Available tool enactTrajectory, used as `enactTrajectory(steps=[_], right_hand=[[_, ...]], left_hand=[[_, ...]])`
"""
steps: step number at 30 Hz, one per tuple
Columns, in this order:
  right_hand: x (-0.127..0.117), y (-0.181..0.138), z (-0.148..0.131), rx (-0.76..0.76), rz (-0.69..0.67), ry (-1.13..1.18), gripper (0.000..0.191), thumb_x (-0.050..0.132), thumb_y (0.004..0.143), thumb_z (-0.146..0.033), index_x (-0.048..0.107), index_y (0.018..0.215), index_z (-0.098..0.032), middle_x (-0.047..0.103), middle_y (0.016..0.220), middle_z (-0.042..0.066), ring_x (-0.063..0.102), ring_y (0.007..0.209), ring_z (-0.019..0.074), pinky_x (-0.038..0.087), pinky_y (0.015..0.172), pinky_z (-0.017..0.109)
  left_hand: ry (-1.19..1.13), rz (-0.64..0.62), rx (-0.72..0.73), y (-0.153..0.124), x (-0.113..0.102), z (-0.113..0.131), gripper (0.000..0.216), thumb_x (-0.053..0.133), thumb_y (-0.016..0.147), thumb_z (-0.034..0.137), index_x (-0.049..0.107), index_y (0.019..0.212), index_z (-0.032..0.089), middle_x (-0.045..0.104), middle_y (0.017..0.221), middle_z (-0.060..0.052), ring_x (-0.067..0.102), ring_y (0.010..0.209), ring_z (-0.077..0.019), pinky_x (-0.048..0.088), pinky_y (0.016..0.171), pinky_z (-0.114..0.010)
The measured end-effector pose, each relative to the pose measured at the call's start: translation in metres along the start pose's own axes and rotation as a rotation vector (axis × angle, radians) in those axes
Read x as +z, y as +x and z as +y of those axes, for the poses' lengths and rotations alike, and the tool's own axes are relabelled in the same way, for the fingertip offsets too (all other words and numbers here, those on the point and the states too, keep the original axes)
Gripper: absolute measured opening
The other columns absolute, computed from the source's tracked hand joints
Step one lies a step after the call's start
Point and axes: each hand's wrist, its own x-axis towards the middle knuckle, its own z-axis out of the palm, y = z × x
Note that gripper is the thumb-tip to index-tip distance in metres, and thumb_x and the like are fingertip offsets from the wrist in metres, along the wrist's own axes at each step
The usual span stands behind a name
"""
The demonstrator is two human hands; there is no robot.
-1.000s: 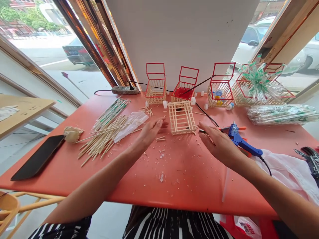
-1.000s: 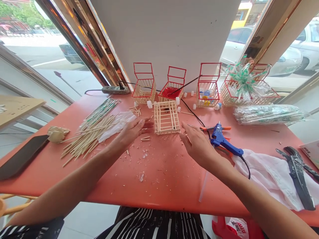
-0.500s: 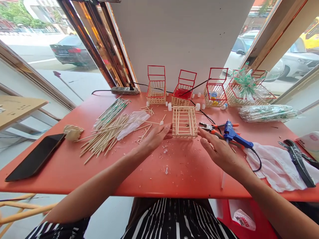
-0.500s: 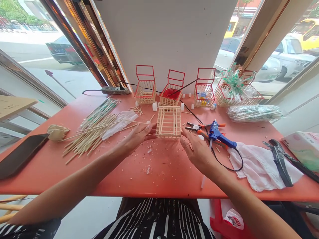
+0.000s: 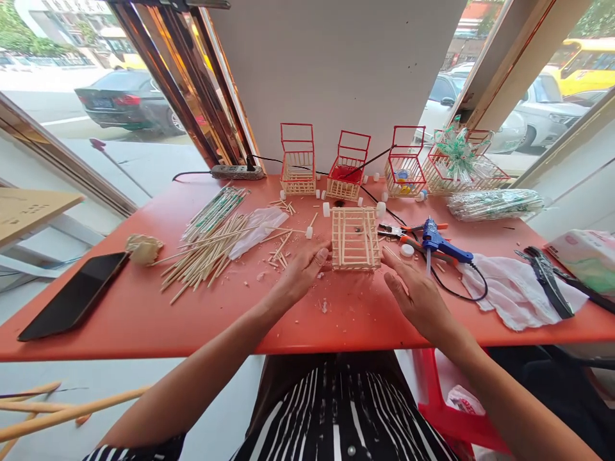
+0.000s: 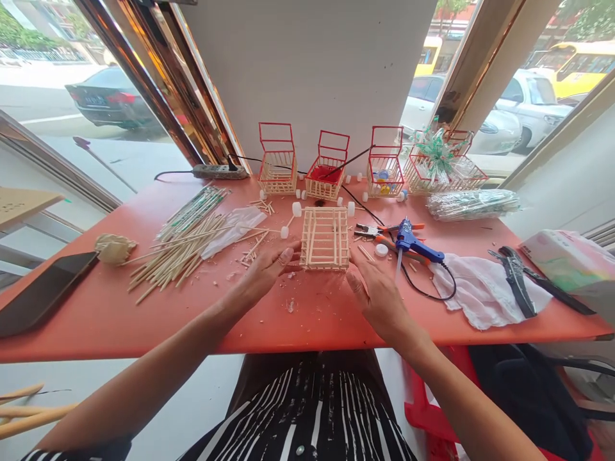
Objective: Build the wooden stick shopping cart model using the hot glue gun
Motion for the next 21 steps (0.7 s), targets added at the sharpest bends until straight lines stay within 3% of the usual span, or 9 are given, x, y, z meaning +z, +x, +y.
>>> enactTrajectory(steps=[4,9,16,21], right_hand=[[0.0,0.006,0.009,-0.029,0.142,-0.078,0.047,0.045,0.113,-0.044,0.064,0.15,-0.022,0.074,0.145,0.015,0.068,0.137,0.0328,0.055,0.115,0.054],[-0.002,0.021,0.015,-0.075,0.309,-0.089,0.042,0.044,0.114,-0.043,0.07,0.141,-0.023,0.076,0.131,0.015,0.071,0.123,0.0308,0.056,0.108,0.05],[0.005,0.028,0.032,-0.132,0.448,-0.071,0.042,0.042,0.114,-0.04,0.074,0.131,-0.02,0.077,0.124,0.015,0.071,0.121,0.0304,0.056,0.106,0.049],[0.005,0.026,0.041,-0.121,0.507,-0.059,0.044,0.041,0.114,-0.042,0.076,0.126,-0.019,0.079,0.119,0.015,0.073,0.114,0.0304,0.057,0.103,0.049]], left_hand=[[0.113,0.207,0.147,0.0,-0.003,-0.011,0.065,0.056,0.1,0.069,0.072,0.134,0.016,0.076,0.133,-0.017,0.075,0.113,-0.0282,0.066,0.085,-0.039],[0.267,0.389,0.309,0.0,-0.01,-0.01,0.04,0.051,0.105,0.043,0.073,0.129,0.018,0.079,0.116,-0.011,0.075,0.101,-0.0226,0.065,0.082,-0.034],[0.362,0.46,0.344,0.01,-0.015,-0.018,0.043,0.051,0.105,0.039,0.072,0.132,0.015,0.079,0.124,-0.015,0.074,0.114,-0.0289,0.065,0.092,-0.043],[0.362,0.467,0.386,0.016,-0.016,-0.023,0.041,0.054,0.104,0.034,0.07,0.137,0.016,0.078,0.132,-0.015,0.074,0.12,-0.0283,0.064,0.098,-0.044]])
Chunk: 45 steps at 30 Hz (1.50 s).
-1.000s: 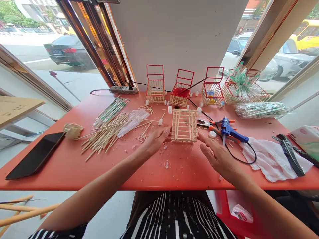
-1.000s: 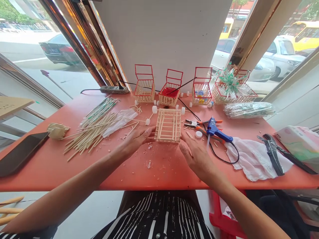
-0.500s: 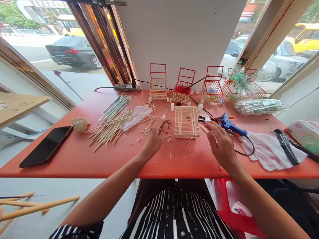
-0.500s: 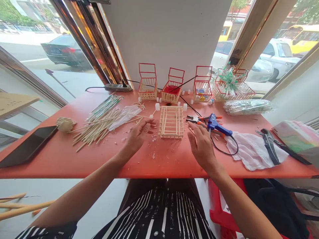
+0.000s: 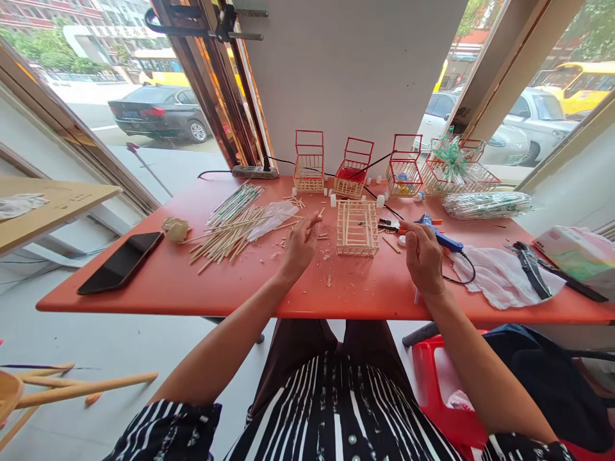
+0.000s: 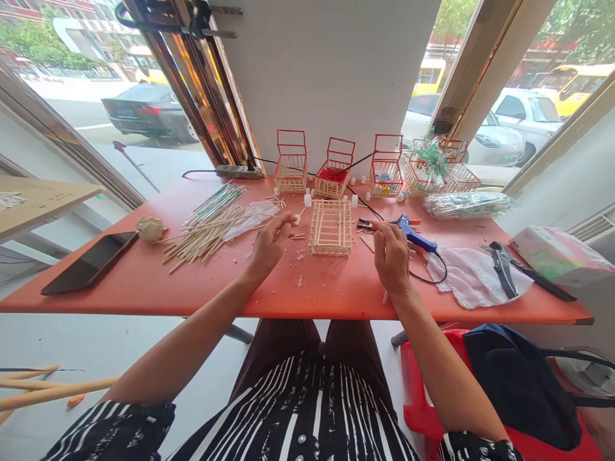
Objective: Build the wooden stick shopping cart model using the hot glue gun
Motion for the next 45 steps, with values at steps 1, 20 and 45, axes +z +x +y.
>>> enactTrajectory(steps=[1,20,45], right_hand=[[0.0,0.0,0.001,0.001,0.003,0.001,0.044,0.041,0.114,-0.043,0.077,0.126,-0.019,0.079,0.119,0.015,0.073,0.114,0.0308,0.057,0.103,0.05],[0.0,-0.005,-0.014,-0.272,-0.225,-0.071,0.035,0.054,0.111,-0.038,0.076,0.135,-0.027,0.076,0.131,0.011,0.066,0.124,0.0298,0.049,0.107,0.048],[-0.001,-0.005,-0.027,-0.289,-0.363,-0.092,0.035,0.05,0.111,-0.043,0.08,0.127,-0.034,0.076,0.136,0.007,0.062,0.128,0.0303,0.043,0.109,0.051]], left_hand=[[0.004,0.0,0.007,0.0,0.0,-0.001,0.041,0.055,0.104,0.033,0.07,0.137,0.017,0.077,0.133,-0.015,0.074,0.12,-0.0283,0.064,0.099,-0.045],[0.267,-0.092,0.613,-0.015,-0.006,0.025,0.037,0.053,0.102,0.007,0.079,0.124,0.021,0.079,0.126,-0.01,0.07,0.12,-0.0232,0.057,0.108,-0.043],[0.377,-0.229,0.633,-0.018,-0.001,0.028,0.042,0.049,0.101,0.007,0.08,0.126,0.02,0.08,0.128,-0.01,0.065,0.126,-0.0292,0.057,0.109,-0.054]])
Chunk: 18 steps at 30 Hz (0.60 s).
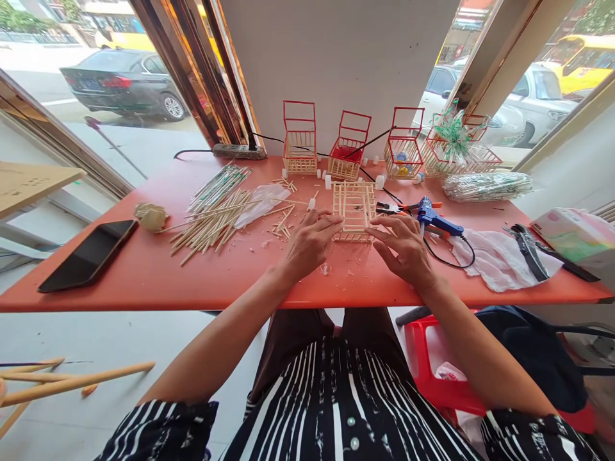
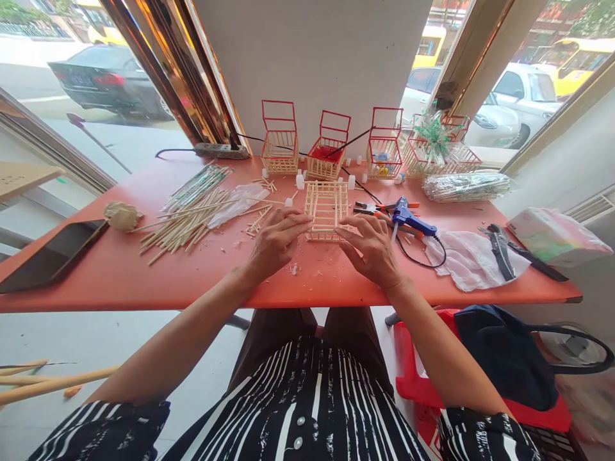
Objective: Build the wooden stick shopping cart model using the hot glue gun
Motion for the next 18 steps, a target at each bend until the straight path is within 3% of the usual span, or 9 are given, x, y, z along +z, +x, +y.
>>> enactTrajectory(steps=[9,14,18], right_hand=[[0.0,0.0,0.002,0.028,-0.011,0.091,0.04,0.045,0.112,-0.044,0.079,0.129,-0.032,0.077,0.137,0.007,0.064,0.131,0.0298,0.045,0.112,0.052],[-0.003,0.007,0.008,0.077,0.012,0.116,0.045,0.041,0.114,-0.042,0.069,0.147,-0.028,0.076,0.142,0.009,0.064,0.135,0.0305,0.047,0.113,0.053],[-0.006,0.013,0.01,0.071,-0.088,0.059,0.048,0.046,0.112,-0.038,0.061,0.156,-0.031,0.071,0.15,0.008,0.058,0.144,0.0333,0.045,0.115,0.058]], left_hand=[[-0.014,-0.032,-0.03,0.001,0.0,0.001,0.041,0.05,0.101,0.008,0.079,0.127,0.021,0.079,0.131,-0.011,0.065,0.128,-0.0298,0.056,0.112,-0.056],[0.001,-0.028,-0.012,0.001,0.0,-0.003,0.042,0.049,0.101,0.008,0.08,0.127,0.019,0.079,0.132,-0.011,0.066,0.128,-0.0298,0.057,0.111,-0.056],[-0.02,-0.044,-0.025,0.001,0.0,-0.003,0.043,0.049,0.101,0.008,0.08,0.128,0.021,0.079,0.133,-0.01,0.064,0.13,-0.0296,0.056,0.112,-0.057]])
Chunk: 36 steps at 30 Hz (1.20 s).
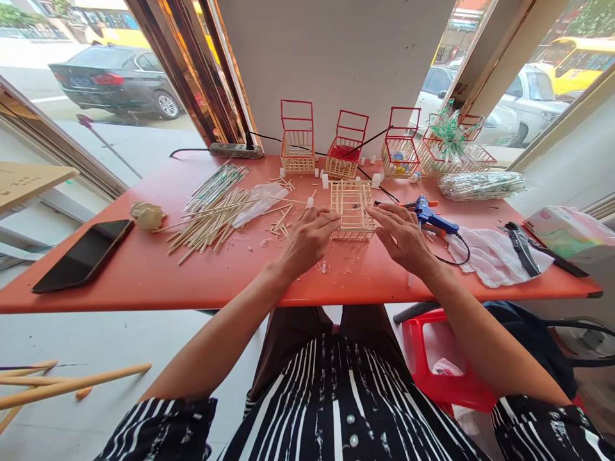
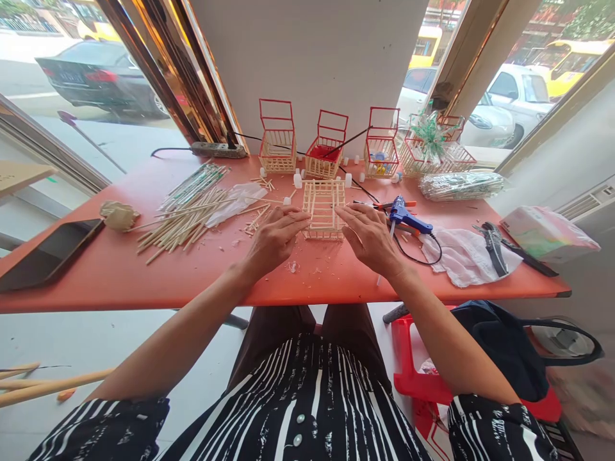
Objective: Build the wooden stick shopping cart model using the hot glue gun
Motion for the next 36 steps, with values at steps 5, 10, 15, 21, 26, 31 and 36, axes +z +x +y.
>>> enactTrajectory(steps=[5,10,15,21,26,31,36], right_hand=[[0.002,-0.001,0.0,-0.045,-0.06,-0.003,0.045,0.045,0.113,-0.038,0.066,0.152,-0.029,0.069,0.154,0.007,0.054,0.151,0.0334,0.042,0.119,0.062],[0.005,-0.004,0.002,-0.061,-0.045,-0.001,0.043,0.047,0.112,-0.04,0.069,0.148,-0.029,0.069,0.154,0.005,0.052,0.152,0.0329,0.041,0.122,0.062],[0.006,-0.006,0.001,-0.05,-0.03,-0.025,0.043,0.046,0.113,-0.04,0.071,0.147,-0.03,0.071,0.152,0.004,0.054,0.149,0.033,0.039,0.122,0.062],[0.003,-0.004,0.001,-0.06,-0.021,-0.003,0.043,0.043,0.113,-0.041,0.074,0.141,-0.029,0.073,0.149,0.005,0.057,0.143,0.0335,0.041,0.117,0.06],[-0.008,0.017,0.007,0.013,0.029,0.017,0.037,0.047,0.111,-0.039,0.077,0.129,-0.029,0.079,0.133,0.008,0.065,0.128,0.0319,0.046,0.11,0.053],[-0.009,0.056,0.021,0.136,0.048,-0.042,0.022,0.058,0.101,-0.031,0.075,0.091,-0.023,0.075,0.091,0.009,0.066,0.086,0.0261,0.05,0.082,0.04],[0.001,0.087,0.014,0.202,-0.108,-0.149,0.014,0.064,0.092,-0.024,0.075,0.084,-0.021,0.074,0.087,0.009,0.061,0.078,0.0235,0.042,0.071,0.037]], left_hand=[[0.026,-0.016,0.033,0.002,-0.001,0.002,0.044,0.048,0.101,0.006,0.08,0.128,0.02,0.079,0.133,-0.011,0.064,0.129,-0.0304,0.056,0.111,-0.055],[0.055,-0.046,0.01,0.004,-0.002,0.004,0.043,0.047,0.101,0.007,0.08,0.126,0.019,0.079,0.132,-0.012,0.063,0.13,-0.0314,0.054,0.112,-0.055],[0.078,-0.064,-0.002,0.003,-0.004,0.005,0.043,0.047,0.101,0.009,0.079,0.127,0.02,0.079,0.134,-0.011,0.063,0.131,-0.0316,0.054,0.111,-0.054],[0.052,-0.049,-0.002,0.004,-0.003,0.005,0.039,0.052,0.098,0.01,0.078,0.127,0.018,0.078,0.134,-0.011,0.064,0.13,-0.0319,0.053,0.113,-0.054],[-0.033,-0.027,-0.063,0.007,-0.006,0.006,0.036,0.056,0.098,0.014,0.077,0.126,0.019,0.078,0.131,-0.011,0.069,0.125,-0.0286,0.054,0.114,-0.05],[-0.102,-0.009,-0.294,0.025,-0.01,-0.003,0.031,0.06,0.097,0.016,0.078,0.122,0.017,0.08,0.11,-0.01,0.075,0.101,-0.0246,0.06,0.096,-0.038],[-0.167,-0.06,-0.303,0.053,-0.007,-0.017,0.026,0.068,0.09,0.01,0.083,0.11,0.017,0.079,0.103,-0.007,0.072,0.087,-0.0206,0.059,0.087,-0.035]])
